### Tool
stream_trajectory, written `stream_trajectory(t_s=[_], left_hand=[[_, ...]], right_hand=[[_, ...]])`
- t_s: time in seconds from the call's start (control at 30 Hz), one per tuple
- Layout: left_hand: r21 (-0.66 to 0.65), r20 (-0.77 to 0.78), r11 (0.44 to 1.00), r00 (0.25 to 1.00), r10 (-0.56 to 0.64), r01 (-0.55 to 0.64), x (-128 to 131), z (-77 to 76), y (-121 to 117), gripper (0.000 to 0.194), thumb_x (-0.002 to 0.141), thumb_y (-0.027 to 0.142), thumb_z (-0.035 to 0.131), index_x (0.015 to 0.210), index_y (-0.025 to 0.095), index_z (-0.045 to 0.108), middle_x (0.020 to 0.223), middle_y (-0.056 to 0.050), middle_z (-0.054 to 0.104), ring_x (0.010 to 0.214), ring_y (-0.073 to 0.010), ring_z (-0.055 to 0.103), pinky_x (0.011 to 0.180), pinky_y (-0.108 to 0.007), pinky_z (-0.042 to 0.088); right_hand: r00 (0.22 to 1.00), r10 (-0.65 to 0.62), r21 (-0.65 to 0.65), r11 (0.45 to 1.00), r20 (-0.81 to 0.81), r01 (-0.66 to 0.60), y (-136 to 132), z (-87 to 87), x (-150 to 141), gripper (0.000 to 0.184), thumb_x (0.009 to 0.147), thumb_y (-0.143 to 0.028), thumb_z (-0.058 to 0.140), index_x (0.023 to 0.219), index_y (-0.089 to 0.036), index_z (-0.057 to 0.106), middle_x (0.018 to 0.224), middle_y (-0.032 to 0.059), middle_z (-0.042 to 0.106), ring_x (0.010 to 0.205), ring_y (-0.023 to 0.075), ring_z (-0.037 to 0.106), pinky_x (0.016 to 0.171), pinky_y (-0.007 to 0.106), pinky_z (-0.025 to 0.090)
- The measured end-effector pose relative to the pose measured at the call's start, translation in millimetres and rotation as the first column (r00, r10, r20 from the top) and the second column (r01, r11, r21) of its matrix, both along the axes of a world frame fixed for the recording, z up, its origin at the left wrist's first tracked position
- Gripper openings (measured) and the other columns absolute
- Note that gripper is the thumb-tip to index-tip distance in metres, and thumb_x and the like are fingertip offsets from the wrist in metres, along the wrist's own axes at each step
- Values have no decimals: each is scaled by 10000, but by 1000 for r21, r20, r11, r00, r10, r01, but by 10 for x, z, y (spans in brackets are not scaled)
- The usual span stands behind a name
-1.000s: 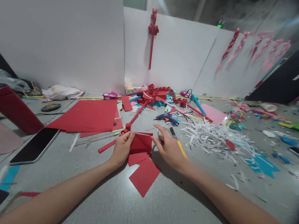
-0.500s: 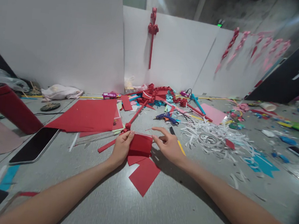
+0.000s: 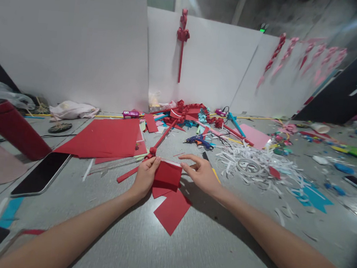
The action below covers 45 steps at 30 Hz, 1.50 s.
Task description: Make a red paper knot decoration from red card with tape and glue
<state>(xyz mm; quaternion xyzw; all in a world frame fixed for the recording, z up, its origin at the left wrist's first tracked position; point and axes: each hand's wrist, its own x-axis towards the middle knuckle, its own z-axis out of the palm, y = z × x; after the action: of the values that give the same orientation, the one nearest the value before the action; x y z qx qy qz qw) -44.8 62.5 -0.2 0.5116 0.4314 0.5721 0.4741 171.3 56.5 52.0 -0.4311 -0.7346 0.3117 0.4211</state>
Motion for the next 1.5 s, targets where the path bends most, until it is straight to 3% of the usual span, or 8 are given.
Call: stream_trajectory(t_s=[0.33, 0.53, 0.8, 1.5], left_hand=[[68, -141, 996, 988, 69, -60, 22, 54, -52, 435, 971, 551, 550, 762, 173, 608, 706, 12, 558, 641, -134, 461, 605, -237, 365], [97, -198, 992, 976, 93, -75, 35, 77, -75, 441, 986, 538, 526, 737, 178, 576, 667, 24, 511, 622, -132, 431, 586, -243, 342], [196, -358, 970, 911, 205, -141, 39, 76, -114, 443, 1010, 510, 487, 734, 182, 600, 628, 33, 486, 597, -135, 392, 575, -253, 298], [102, -205, 990, 971, 121, -102, 29, 84, -83, 448, 984, 550, 517, 721, 189, 548, 666, 26, 507, 619, -134, 430, 581, -236, 334]], right_hand=[[999, -16, -29, 999, 34, 17, -20, 46, -23, 269, 954, -355, 611, 1157, -248, 752, 1206, 57, 747, 859, 192, 729, 691, 287, 579], [996, -31, -21, 999, 88, 33, -10, 111, 10, 281, 953, -354, 611, 1178, -255, 747, 1188, 49, 755, 754, 167, 712, 652, 282, 563], [987, -50, 11, 999, 154, 49, -36, 214, 41, 259, 962, -365, 607, 1136, -246, 758, 1135, 40, 772, 737, 174, 711, 637, 278, 549], [980, -55, 26, 998, 191, 51, 33, 11, 36, 275, 984, -408, 582, 1144, -257, 747, 1102, 44, 783, 736, 182, 728, 695, 302, 559]])
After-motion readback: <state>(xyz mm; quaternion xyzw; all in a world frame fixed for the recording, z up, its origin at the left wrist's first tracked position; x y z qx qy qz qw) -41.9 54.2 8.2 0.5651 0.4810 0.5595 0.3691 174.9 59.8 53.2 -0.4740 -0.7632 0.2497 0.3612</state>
